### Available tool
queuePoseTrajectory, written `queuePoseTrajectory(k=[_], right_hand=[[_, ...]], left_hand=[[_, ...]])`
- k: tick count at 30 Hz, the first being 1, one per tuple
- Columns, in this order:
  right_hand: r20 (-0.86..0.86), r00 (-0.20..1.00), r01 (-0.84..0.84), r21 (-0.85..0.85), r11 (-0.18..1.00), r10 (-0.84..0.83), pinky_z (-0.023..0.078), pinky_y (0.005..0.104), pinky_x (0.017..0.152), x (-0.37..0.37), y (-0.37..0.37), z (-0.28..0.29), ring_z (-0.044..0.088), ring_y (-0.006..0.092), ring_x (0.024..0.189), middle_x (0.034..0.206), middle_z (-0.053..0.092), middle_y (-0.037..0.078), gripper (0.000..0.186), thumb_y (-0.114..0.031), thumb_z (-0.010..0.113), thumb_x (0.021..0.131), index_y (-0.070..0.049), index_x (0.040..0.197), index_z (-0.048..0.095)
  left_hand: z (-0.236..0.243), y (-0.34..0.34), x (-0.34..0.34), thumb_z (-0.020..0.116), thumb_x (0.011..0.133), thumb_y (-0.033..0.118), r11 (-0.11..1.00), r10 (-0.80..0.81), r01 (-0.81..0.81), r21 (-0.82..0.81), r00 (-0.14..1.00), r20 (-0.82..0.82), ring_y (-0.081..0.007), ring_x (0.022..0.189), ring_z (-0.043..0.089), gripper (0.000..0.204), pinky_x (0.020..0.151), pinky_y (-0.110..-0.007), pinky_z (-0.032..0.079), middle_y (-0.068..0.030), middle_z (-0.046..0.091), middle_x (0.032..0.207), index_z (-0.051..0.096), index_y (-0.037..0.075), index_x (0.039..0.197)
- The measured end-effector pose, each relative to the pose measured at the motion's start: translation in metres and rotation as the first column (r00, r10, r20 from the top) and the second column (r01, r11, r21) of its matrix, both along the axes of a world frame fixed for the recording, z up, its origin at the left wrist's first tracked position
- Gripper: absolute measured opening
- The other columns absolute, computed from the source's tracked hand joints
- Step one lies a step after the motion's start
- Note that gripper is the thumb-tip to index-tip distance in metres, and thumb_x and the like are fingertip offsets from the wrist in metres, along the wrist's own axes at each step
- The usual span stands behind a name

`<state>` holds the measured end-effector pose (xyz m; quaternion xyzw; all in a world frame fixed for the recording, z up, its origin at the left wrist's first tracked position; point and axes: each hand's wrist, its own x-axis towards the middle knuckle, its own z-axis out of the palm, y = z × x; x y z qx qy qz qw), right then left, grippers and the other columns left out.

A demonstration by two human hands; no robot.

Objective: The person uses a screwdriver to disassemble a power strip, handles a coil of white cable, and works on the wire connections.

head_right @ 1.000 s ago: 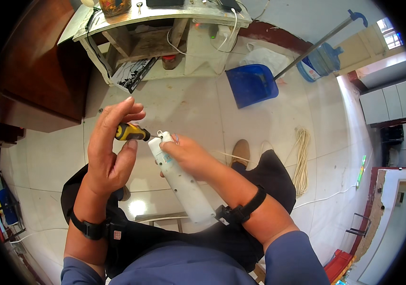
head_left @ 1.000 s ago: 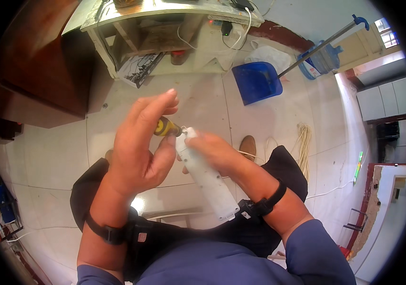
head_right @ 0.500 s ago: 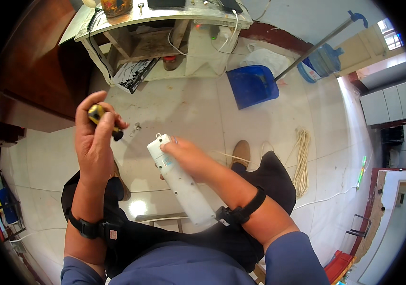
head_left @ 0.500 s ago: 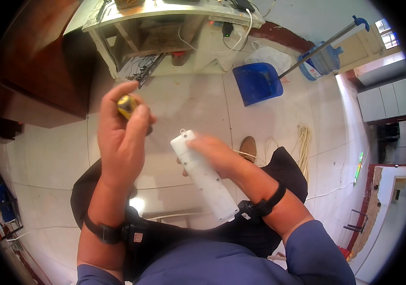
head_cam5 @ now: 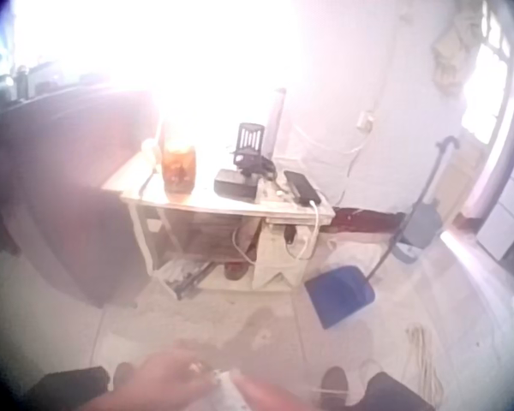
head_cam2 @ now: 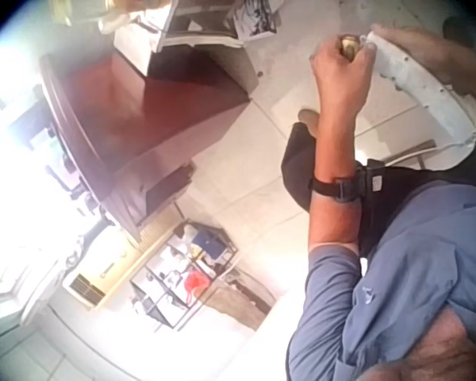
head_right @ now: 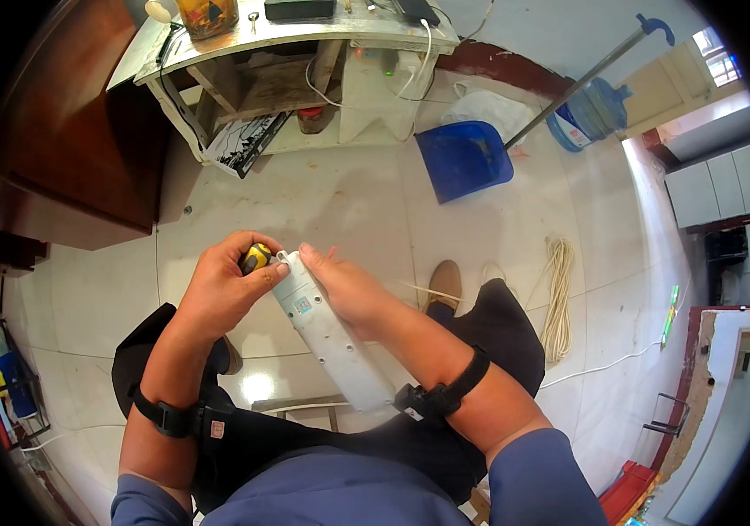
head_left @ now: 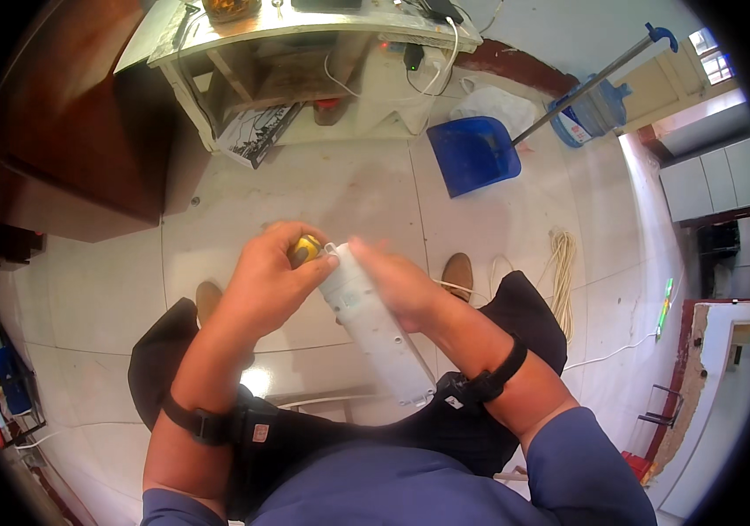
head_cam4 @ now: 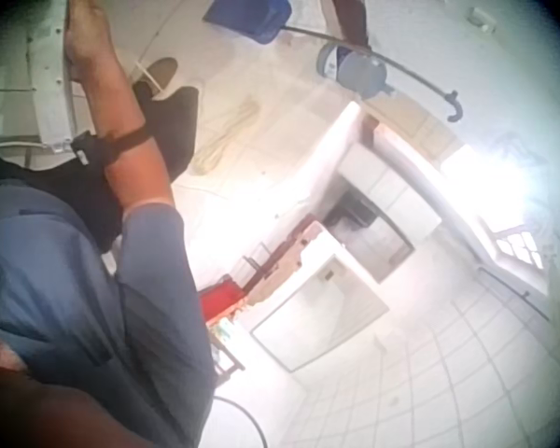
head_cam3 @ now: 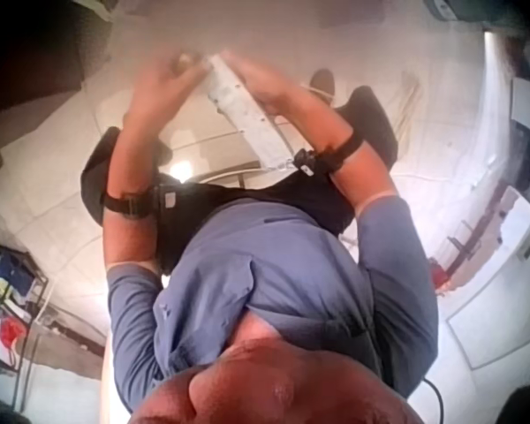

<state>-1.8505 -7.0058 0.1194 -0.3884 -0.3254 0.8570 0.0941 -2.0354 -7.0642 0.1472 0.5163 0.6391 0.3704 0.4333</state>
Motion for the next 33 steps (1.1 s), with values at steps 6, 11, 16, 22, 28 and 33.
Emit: queuePoseTrajectory(k=[6,11,16,22,28,33], right_hand=[[0.012,1.000,-0.002,0.005,1.000,0.002,0.050,0.0307,0.061,0.003,0.002,-0.002,0.057,0.0122,0.066,0.080,0.062,0.005,0.056,-0.055,0.038,0.102,-0.004,0.103,0.062],[0.022,0.999,0.033,-0.055,0.998,-0.031,0.051,0.0313,0.064,0.002,0.003,0.003,0.059,0.0136,0.068,0.082,0.063,0.005,0.055,-0.055,0.039,0.102,-0.005,0.101,0.063],[-0.053,0.996,0.064,-0.037,0.997,-0.066,0.052,0.0316,0.071,0.005,0.006,-0.010,0.061,0.0141,0.077,0.088,0.065,0.006,0.055,-0.054,0.038,0.102,-0.005,0.103,0.063],[-0.105,0.987,0.115,-0.050,0.992,-0.120,0.051,0.0315,0.078,-0.001,0.006,-0.005,0.062,0.0137,0.087,0.097,0.066,0.005,0.054,-0.051,0.035,0.104,-0.006,0.107,0.063],[-0.138,0.980,0.137,-0.050,0.989,-0.143,0.051,0.0309,0.081,-0.002,0.006,0.000,0.062,0.0135,0.090,0.099,0.066,0.004,0.052,-0.048,0.034,0.106,-0.006,0.108,0.063],[-0.157,0.977,0.137,-0.039,0.990,-0.141,0.051,0.0301,0.082,0.000,0.007,-0.006,0.062,0.0130,0.090,0.100,0.066,0.005,0.051,-0.047,0.033,0.106,-0.005,0.108,0.063]], left_hand=[[0.004,-0.001,0.000,0.075,0.087,0.011,0.994,0.062,-0.036,-0.104,0.963,0.264,-0.0043,0.072,0.047,0.018,0.062,-0.021,0.041,0.0042,0.055,0.080,0.062,0.004,0.097],[0.015,-0.005,0.001,0.074,0.082,0.009,0.999,-0.007,0.004,0.048,0.997,0.072,-0.0126,0.070,0.052,0.018,0.062,-0.029,0.044,-0.0042,0.057,0.081,0.062,0.003,0.094],[0.010,-0.013,0.008,0.075,0.075,-0.004,0.904,-0.031,0.118,0.410,0.977,-0.213,-0.0155,0.070,0.053,0.025,0.062,-0.027,0.043,-0.0029,0.055,0.084,0.060,0.004,0.093],[0.016,-0.023,0.019,0.078,0.068,-0.007,0.850,-0.024,0.167,0.499,0.960,-0.280,-0.0215,0.070,0.057,0.031,0.059,-0.030,0.045,-0.0073,0.057,0.085,0.060,0.006,0.089],[0.011,-0.027,0.024,0.079,0.066,-0.007,0.832,-0.038,0.177,0.526,0.964,-0.264,-0.0212,0.069,0.058,0.033,0.057,-0.030,0.045,-0.0082,0.057,0.083,0.059,0.007,0.088],[0.014,-0.028,0.021,0.078,0.066,-0.008,0.831,-0.088,0.190,0.523,0.973,-0.214,-0.0210,0.070,0.058,0.032,0.058,-0.029,0.045,-0.0086,0.057,0.083,0.060,0.006,0.090]])
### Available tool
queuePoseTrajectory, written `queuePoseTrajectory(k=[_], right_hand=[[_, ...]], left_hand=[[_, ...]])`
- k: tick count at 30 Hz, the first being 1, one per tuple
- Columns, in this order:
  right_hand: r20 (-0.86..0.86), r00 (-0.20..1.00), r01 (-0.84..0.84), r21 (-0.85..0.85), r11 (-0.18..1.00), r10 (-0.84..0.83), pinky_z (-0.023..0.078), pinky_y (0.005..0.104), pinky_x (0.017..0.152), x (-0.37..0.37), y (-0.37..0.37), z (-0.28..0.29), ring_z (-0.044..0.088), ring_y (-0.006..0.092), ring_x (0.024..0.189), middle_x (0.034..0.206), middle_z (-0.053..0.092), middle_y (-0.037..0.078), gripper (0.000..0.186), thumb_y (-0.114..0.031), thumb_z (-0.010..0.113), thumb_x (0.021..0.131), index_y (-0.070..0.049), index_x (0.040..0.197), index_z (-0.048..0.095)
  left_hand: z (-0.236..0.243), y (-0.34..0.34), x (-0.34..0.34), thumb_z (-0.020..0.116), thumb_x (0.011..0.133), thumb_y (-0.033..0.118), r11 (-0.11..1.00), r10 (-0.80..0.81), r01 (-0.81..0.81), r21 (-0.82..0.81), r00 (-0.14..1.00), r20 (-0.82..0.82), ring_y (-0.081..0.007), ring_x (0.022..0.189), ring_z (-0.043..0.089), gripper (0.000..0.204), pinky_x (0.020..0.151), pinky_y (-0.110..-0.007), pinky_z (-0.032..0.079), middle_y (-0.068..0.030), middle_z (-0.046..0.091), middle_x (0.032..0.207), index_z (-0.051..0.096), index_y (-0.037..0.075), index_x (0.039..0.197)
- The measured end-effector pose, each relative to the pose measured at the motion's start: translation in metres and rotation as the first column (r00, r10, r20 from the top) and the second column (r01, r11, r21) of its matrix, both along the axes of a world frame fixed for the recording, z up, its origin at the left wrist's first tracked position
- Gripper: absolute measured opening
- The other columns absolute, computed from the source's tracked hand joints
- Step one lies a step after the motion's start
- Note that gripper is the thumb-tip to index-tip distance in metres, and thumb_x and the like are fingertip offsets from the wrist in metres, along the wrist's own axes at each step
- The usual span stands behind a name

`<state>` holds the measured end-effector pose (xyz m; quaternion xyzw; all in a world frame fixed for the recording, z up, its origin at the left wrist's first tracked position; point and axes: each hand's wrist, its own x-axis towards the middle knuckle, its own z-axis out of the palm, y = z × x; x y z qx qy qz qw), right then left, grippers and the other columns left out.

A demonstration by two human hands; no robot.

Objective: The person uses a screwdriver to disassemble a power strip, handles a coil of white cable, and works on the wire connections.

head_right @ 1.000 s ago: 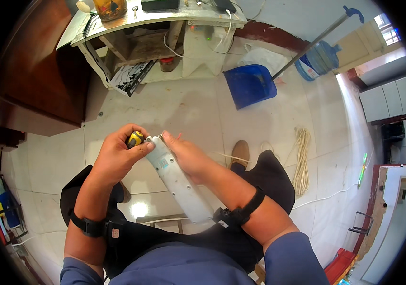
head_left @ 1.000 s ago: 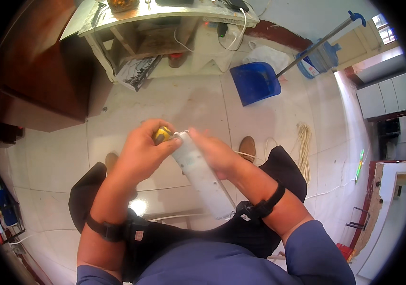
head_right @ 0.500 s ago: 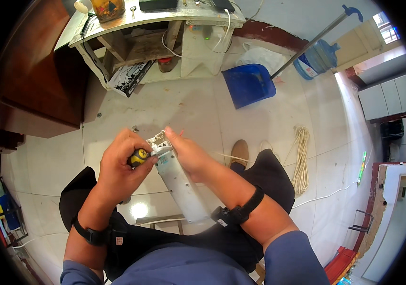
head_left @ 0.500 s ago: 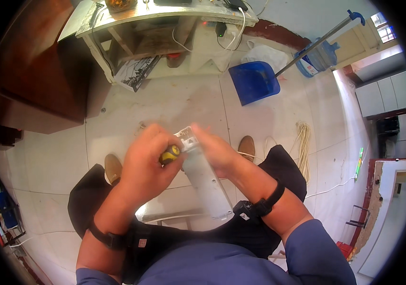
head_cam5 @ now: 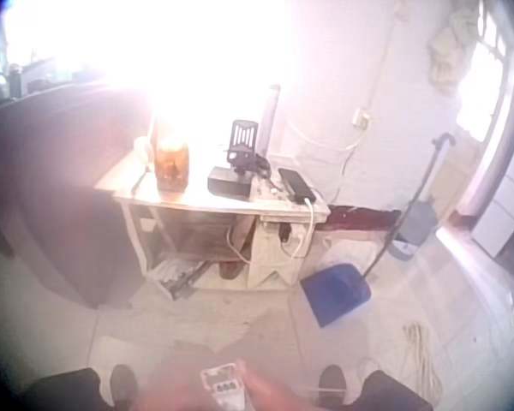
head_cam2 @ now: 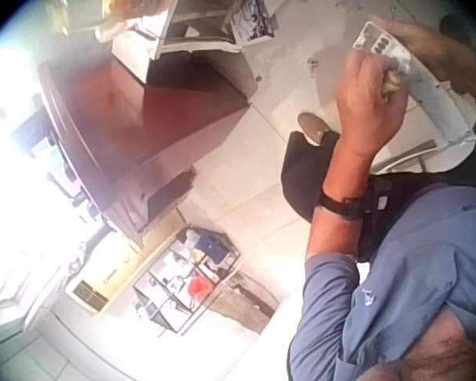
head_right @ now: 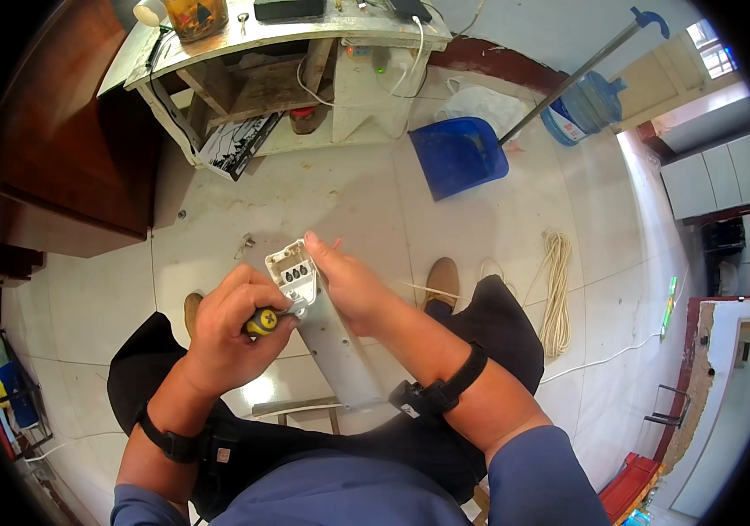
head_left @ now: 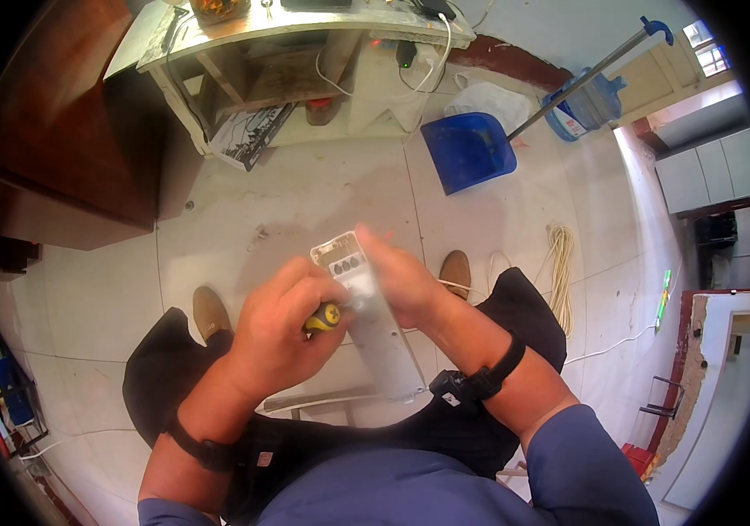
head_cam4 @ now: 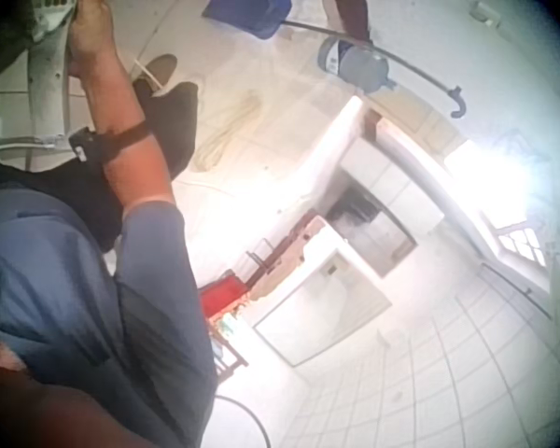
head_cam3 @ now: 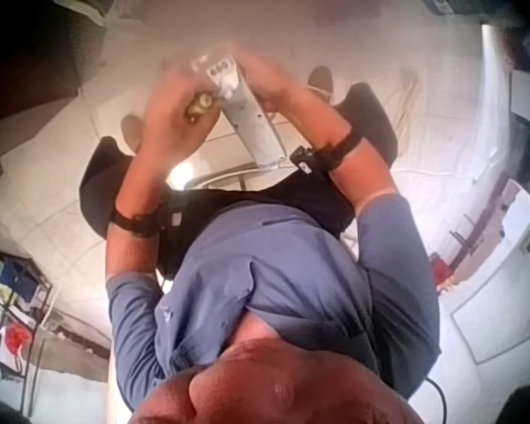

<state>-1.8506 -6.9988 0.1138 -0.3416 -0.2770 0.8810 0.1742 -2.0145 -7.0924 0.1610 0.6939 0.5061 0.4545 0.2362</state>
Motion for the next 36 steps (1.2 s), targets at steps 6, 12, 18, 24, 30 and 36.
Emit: queuePoseTrajectory(k=[6,12,18,24,30,36], right_hand=[[-0.094,0.995,-0.034,0.071,0.997,0.041,0.051,0.0306,0.084,0.004,0.001,-0.006,0.065,0.0150,0.095,0.108,0.067,0.006,0.049,-0.044,0.034,0.106,-0.004,0.117,0.060],[-0.185,0.978,-0.081,0.073,0.994,0.093,0.052,0.0307,0.082,0.006,0.002,-0.007,0.065,0.0148,0.092,0.106,0.067,0.006,0.049,-0.043,0.034,0.106,-0.004,0.118,0.060],[-0.193,0.979,-0.060,0.033,0.998,0.065,0.053,0.0303,0.080,0.007,0.002,-0.005,0.065,0.0150,0.090,0.104,0.067,0.006,0.049,-0.044,0.034,0.106,-0.004,0.118,0.060],[-0.188,0.978,-0.081,0.036,0.996,0.086,0.054,0.0308,0.079,0.009,0.003,-0.004,0.066,0.0152,0.089,0.104,0.067,0.007,0.049,-0.043,0.034,0.107,-0.004,0.120,0.060],[-0.127,0.988,-0.066,0.171,0.983,0.089,0.055,0.0326,0.079,0.010,0.002,0.003,0.067,0.0196,0.089,0.105,0.067,0.011,0.054,-0.047,0.032,0.106,-0.003,0.123,0.057],[-0.202,0.973,0.122,0.033,0.992,-0.113,0.055,0.0368,0.083,0.010,0.006,-0.001,0.068,0.0251,0.094,0.107,0.066,0.015,0.064,-0.056,0.029,0.103,-0.002,0.124,0.056]], left_hand=[[0.005,-0.002,-0.005,0.067,0.071,-0.009,0.994,-0.045,0.061,-0.090,0.985,0.167,-0.0251,0.076,0.060,0.029,0.065,-0.031,0.048,-0.0107,0.057,0.087,0.062,0.004,0.096],[0.004,-0.003,-0.008,0.059,0.077,-0.009,0.986,0.058,-0.001,-0.169,0.941,0.333,-0.0131,0.077,0.051,0.019,0.071,-0.025,0.041,-0.0062,0.056,0.088,0.059,0.001,0.093],[-0.001,-0.004,-0.011,0.061,0.084,-0.007,0.971,0.075,0.019,-0.237,0.923,0.378,-0.0101,0.081,0.051,0.015,0.072,-0.024,0.043,-0.0029,0.055,0.090,0.059,0.003,0.096],[0.003,-0.003,-0.007,0.062,0.089,-0.002,0.892,0.296,-0.045,-0.451,0.812,0.504,-0.0038,0.078,0.050,0.011,0.065,-0.021,0.043,0.0011,0.057,0.090,0.060,0.003,0.099],[-0.008,-0.002,-0.007,0.062,0.088,0.002,0.799,0.452,-0.051,-0.599,0.708,0.543,-0.0060,0.070,0.053,0.020,0.057,-0.021,0.041,0.0001,0.056,0.090,0.058,0.005,0.107],[-0.021,-0.006,0.000,0.065,0.085,0.002,0.712,0.396,0.134,-0.689,0.734,0.552,-0.0075,0.074,0.055,0.035,0.059,-0.021,0.042,-0.0014,0.058,0.094,0.055,0.004,0.119]])
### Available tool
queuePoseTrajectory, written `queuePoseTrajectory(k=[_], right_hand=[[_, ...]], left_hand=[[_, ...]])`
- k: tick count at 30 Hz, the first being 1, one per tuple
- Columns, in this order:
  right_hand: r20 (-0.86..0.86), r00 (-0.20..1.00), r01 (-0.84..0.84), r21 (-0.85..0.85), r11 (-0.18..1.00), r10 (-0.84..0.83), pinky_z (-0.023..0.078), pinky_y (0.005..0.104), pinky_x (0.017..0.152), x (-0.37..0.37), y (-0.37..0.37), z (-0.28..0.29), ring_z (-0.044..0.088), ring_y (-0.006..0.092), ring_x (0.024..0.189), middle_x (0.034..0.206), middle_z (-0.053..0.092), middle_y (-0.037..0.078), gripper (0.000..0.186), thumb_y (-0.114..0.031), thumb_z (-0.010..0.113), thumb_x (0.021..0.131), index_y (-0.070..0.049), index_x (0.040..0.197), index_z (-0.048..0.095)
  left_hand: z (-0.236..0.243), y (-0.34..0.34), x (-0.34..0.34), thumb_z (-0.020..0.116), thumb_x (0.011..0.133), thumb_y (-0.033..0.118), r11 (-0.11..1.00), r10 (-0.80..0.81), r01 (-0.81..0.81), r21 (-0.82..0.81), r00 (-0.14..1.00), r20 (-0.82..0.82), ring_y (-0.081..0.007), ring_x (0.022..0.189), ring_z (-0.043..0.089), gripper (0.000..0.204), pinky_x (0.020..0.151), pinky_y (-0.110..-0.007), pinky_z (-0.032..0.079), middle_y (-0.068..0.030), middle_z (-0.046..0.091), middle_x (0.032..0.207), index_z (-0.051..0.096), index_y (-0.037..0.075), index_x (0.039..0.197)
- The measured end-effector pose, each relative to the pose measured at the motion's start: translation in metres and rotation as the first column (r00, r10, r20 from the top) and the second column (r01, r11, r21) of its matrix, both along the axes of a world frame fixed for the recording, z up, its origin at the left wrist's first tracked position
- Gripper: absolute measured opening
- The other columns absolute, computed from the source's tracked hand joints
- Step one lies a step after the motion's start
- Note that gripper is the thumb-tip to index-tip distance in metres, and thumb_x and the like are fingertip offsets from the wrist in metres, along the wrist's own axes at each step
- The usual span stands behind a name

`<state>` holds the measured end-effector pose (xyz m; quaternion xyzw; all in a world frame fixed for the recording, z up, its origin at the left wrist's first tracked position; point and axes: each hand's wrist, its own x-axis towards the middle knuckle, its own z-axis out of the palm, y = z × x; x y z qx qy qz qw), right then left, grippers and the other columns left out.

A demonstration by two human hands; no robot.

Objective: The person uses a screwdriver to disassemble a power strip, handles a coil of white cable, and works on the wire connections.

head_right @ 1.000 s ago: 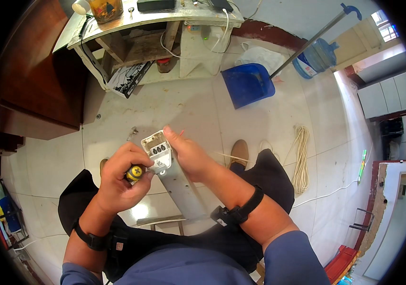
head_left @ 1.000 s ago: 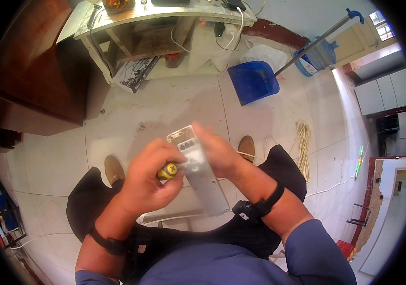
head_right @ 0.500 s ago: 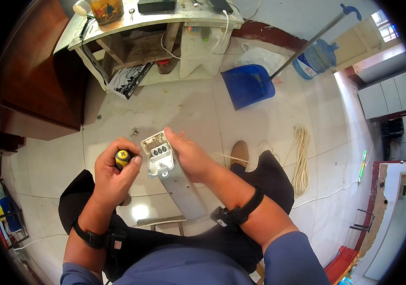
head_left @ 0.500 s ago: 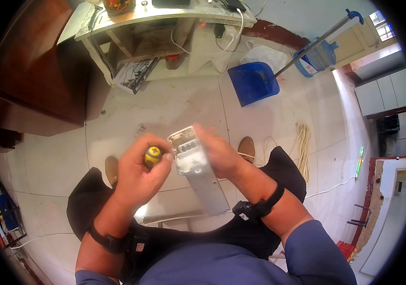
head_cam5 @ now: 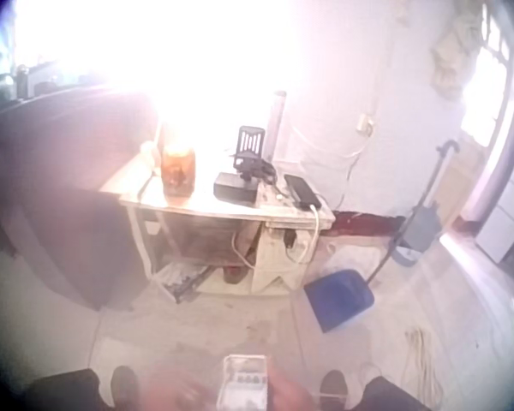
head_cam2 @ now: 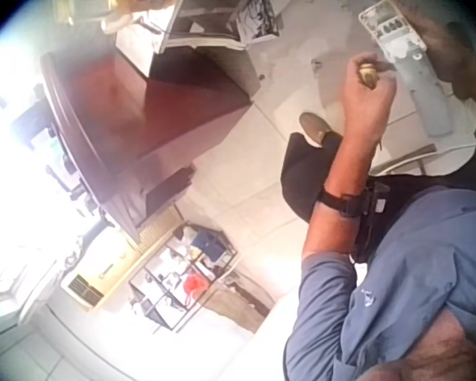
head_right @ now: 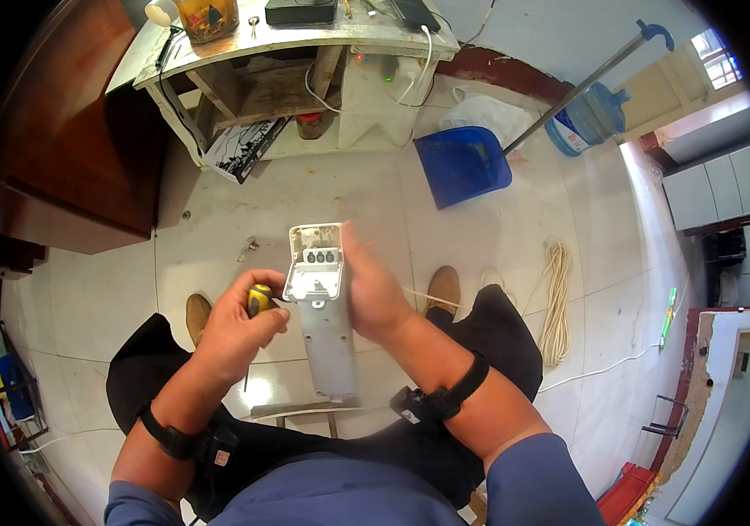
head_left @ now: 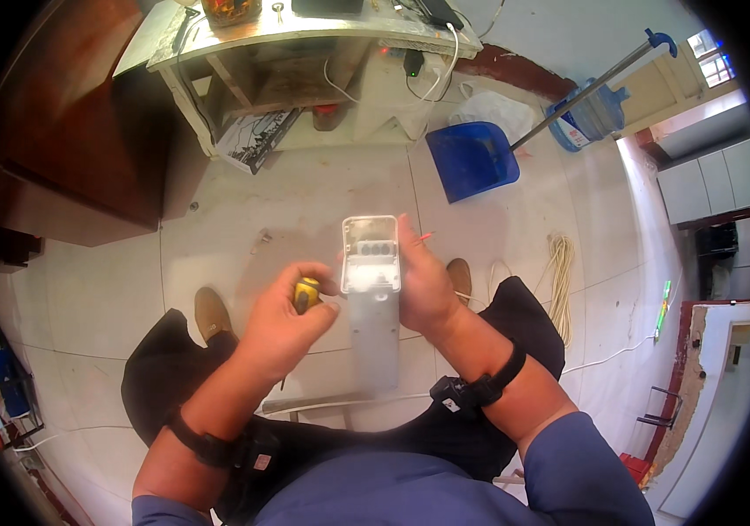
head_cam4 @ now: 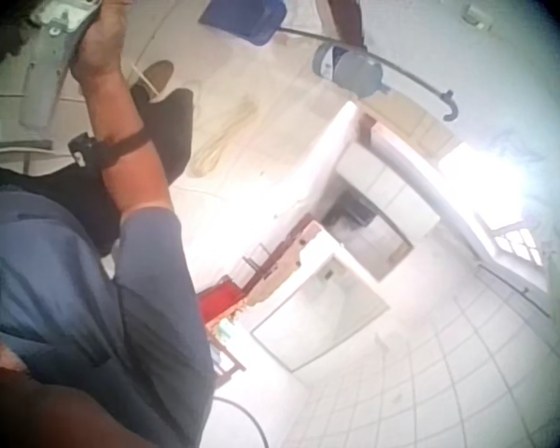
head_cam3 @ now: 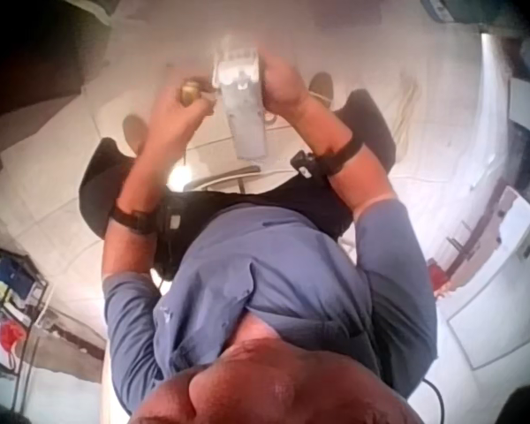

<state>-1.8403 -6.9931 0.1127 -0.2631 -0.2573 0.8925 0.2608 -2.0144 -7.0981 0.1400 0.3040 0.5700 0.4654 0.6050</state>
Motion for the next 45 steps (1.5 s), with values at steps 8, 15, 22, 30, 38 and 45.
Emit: queuePoseTrajectory(k=[8,15,22,30,38,45], right_hand=[[-0.059,0.998,0.028,0.015,1.000,-0.027,0.055,0.0351,0.084,-0.001,-0.003,0.017,0.067,0.0222,0.093,0.107,0.066,0.013,0.062,-0.054,0.033,0.103,0.000,0.121,0.057],[-0.089,0.996,-0.004,0.046,0.999,0.008,0.055,0.0397,0.086,-0.002,-0.002,0.009,0.068,0.0286,0.098,0.115,0.064,0.017,0.061,-0.052,0.029,0.104,-0.002,0.127,0.054],[0.081,0.997,-0.028,0.164,0.986,0.015,0.054,0.0314,0.080,-0.001,-0.002,0.001,0.067,0.0180,0.090,0.106,0.067,0.011,0.053,-0.048,0.037,0.104,-0.002,0.118,0.059],[0.174,0.985,-0.013,0.181,0.983,-0.019,0.051,0.0271,0.075,-0.006,-0.004,0.016,0.063,0.0114,0.080,0.090,0.069,0.006,0.055,-0.047,0.035,0.105,-0.002,0.101,0.067],[0.221,0.975,-0.040,0.245,0.969,-0.016,0.049,0.0274,0.077,-0.005,-0.003,0.015,0.063,0.0113,0.081,0.091,0.069,0.005,0.058,-0.051,0.035,0.104,-0.002,0.100,0.067],[0.247,0.969,-0.041,0.282,0.959,-0.031,0.049,0.0272,0.078,-0.007,-0.002,0.018,0.062,0.0105,0.084,0.088,0.068,0.004,0.056,-0.052,0.036,0.104,-0.003,0.107,0.065]], left_hand=[[0.000,-0.002,0.012,0.075,0.087,0.014,0.984,-0.140,0.149,-0.095,0.986,0.092,-0.0124,0.084,0.061,0.051,0.070,-0.027,0.052,-0.0068,0.061,0.099,0.049,-0.003,0.127],[-0.008,-0.004,0.012,0.077,0.085,0.016,0.974,-0.192,0.198,-0.112,0.980,0.059,-0.0121,0.078,0.060,0.054,0.066,-0.026,0.051,-0.0063,0.063,0.094,0.049,-0.003,0.127],[-0.006,-0.007,0.012,0.075,0.086,0.018,0.950,-0.271,0.284,-0.132,0.956,0.112,-0.0101,0.075,0.059,0.041,0.066,-0.026,0.050,-0.0046,0.064,0.092,0.059,-0.002,0.119],[0.000,-0.008,0.010,0.074,0.088,0.018,0.951,-0.265,0.292,-0.103,0.940,0.216,-0.0100,0.079,0.059,0.039,0.067,-0.026,0.050,-0.0042,0.065,0.095,0.059,0.000,0.119],[0.002,-0.008,0.010,0.074,0.087,0.018,0.960,-0.241,0.269,-0.078,0.935,0.262,-0.0093,0.074,0.058,0.039,0.064,-0.025,0.048,-0.0036,0.065,0.092,0.059,0.001,0.120],[-0.001,-0.009,0.008,0.073,0.085,0.016,0.957,-0.234,0.269,-0.104,0.934,0.270,-0.0087,0.065,0.057,0.041,0.055,-0.021,0.039,-0.0012,0.063,0.088,0.057,0.004,0.121]])
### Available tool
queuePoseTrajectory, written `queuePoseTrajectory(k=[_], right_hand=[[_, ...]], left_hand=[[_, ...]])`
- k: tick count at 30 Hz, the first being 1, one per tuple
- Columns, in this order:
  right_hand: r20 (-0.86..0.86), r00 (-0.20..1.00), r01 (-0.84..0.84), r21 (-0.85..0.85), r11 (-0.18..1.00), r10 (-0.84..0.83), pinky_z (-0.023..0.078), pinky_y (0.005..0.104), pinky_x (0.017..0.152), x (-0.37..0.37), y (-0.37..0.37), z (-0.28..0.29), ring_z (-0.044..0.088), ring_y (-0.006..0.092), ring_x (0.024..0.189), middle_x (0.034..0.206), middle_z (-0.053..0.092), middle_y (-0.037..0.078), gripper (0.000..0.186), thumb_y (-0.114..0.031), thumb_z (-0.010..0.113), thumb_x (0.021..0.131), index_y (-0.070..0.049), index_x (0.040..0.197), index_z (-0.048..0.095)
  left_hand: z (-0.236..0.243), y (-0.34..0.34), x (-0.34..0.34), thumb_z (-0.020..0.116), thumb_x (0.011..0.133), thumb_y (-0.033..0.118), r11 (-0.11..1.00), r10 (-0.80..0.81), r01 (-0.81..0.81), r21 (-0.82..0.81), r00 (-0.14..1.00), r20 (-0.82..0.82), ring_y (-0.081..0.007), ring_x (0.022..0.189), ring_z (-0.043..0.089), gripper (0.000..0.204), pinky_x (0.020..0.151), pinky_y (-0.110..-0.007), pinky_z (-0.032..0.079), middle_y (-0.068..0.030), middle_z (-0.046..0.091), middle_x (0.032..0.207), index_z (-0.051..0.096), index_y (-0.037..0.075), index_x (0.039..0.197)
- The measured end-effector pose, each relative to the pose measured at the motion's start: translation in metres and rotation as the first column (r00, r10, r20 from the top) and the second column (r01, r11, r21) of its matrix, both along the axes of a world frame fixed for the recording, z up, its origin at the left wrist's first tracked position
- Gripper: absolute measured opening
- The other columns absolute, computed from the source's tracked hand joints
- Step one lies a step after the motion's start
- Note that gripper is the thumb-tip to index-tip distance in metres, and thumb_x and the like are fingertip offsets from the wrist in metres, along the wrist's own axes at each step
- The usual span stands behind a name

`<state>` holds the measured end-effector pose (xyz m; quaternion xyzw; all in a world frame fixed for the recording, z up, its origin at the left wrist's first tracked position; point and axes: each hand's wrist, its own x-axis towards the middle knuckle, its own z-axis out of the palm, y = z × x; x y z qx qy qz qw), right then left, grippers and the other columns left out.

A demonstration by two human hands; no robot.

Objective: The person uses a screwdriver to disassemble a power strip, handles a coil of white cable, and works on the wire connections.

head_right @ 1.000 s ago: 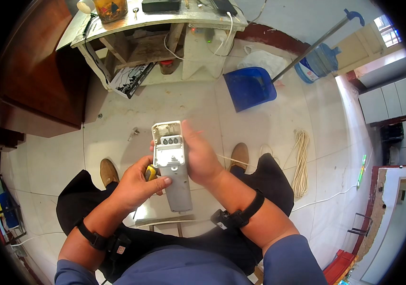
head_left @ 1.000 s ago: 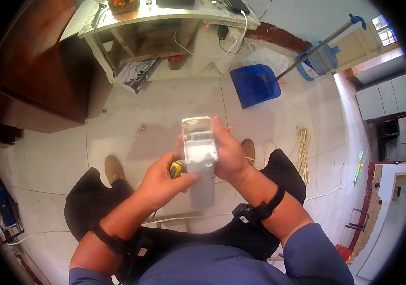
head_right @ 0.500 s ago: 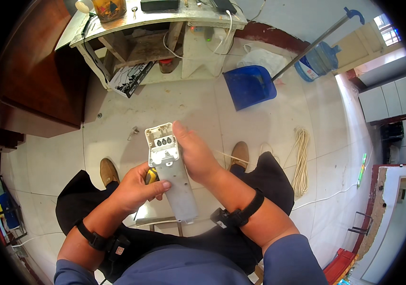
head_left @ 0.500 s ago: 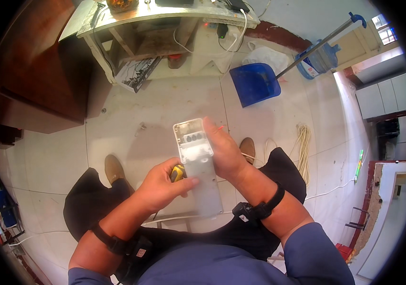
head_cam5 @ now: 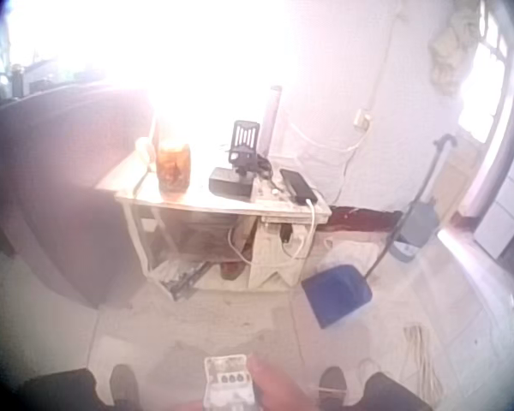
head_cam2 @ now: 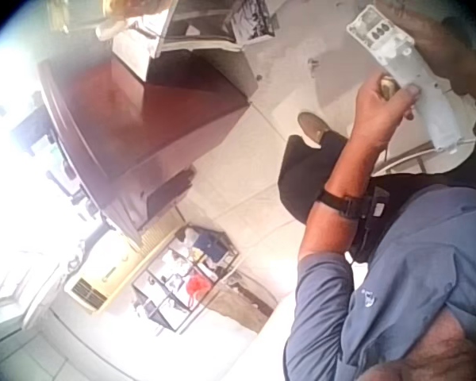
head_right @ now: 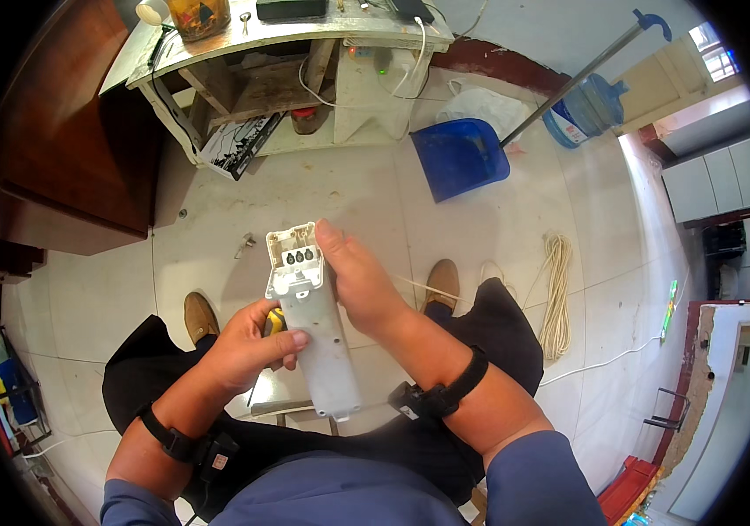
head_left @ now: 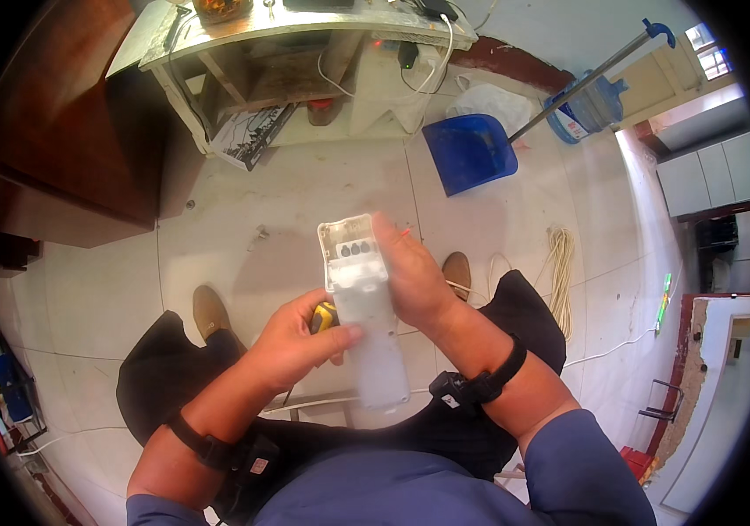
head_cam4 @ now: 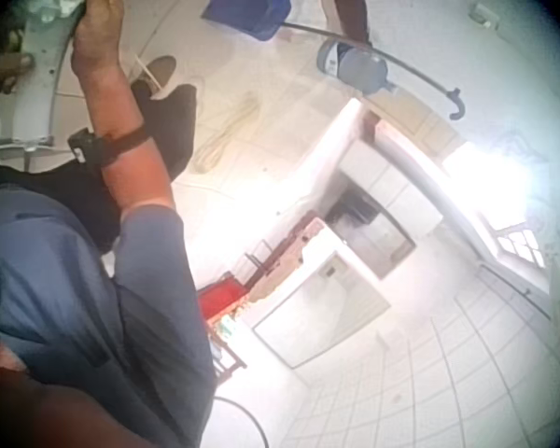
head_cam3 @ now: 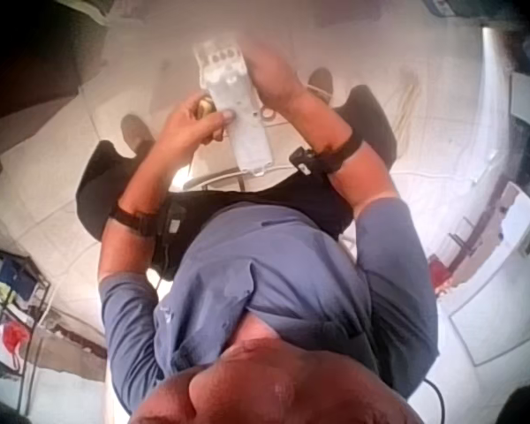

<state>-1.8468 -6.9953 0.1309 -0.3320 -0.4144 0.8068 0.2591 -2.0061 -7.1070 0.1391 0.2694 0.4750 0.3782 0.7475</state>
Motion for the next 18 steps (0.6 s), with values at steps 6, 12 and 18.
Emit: queuePoseTrajectory(k=[6,12,18], right_hand=[[0.107,0.990,0.069,0.170,0.983,-0.088,0.046,0.0230,0.060,0.013,0.013,0.000,0.052,0.0039,0.066,0.103,0.065,0.003,0.037,-0.030,0.051,0.102,-0.005,0.129,0.053],[0.168,0.985,-0.133,0.599,0.790,0.039,0.042,0.0204,0.057,0.027,0.019,0.030,0.046,0.0024,0.064,0.135,0.054,0.009,0.042,0.004,0.061,0.085,-0.011,0.124,0.061],[0.055,0.997,-0.072,0.705,0.706,0.046,0.051,0.0273,0.082,0.019,0.020,0.013,0.058,0.0122,0.100,0.140,0.050,0.014,0.025,-0.006,0.069,0.090,-0.008,0.114,0.064]], left_hand=[[0.007,0.003,-0.009,0.072,0.084,0.017,0.998,0.060,-0.060,-0.001,0.998,0.001,-0.0076,0.064,0.057,0.045,0.056,-0.021,0.043,-0.0003,0.063,0.089,0.056,0.005,0.125],[0.012,0.004,-0.014,0.070,0.087,0.019,0.989,0.146,-0.146,0.019,0.989,-0.005,-0.0060,0.063,0.055,0.034,0.054,-0.020,0.038,0.0017,0.060,0.082,0.059,0.005,0.116],[0.007,0.003,-0.011,0.070,0.086,0.017,0.994,0.106,-0.106,0.001,0.994,-0.016,-0.0062,0.064,0.056,0.039,0.056,-0.020,0.043,0.0014,0.062,0.086,0.058,0.005,0.121]])
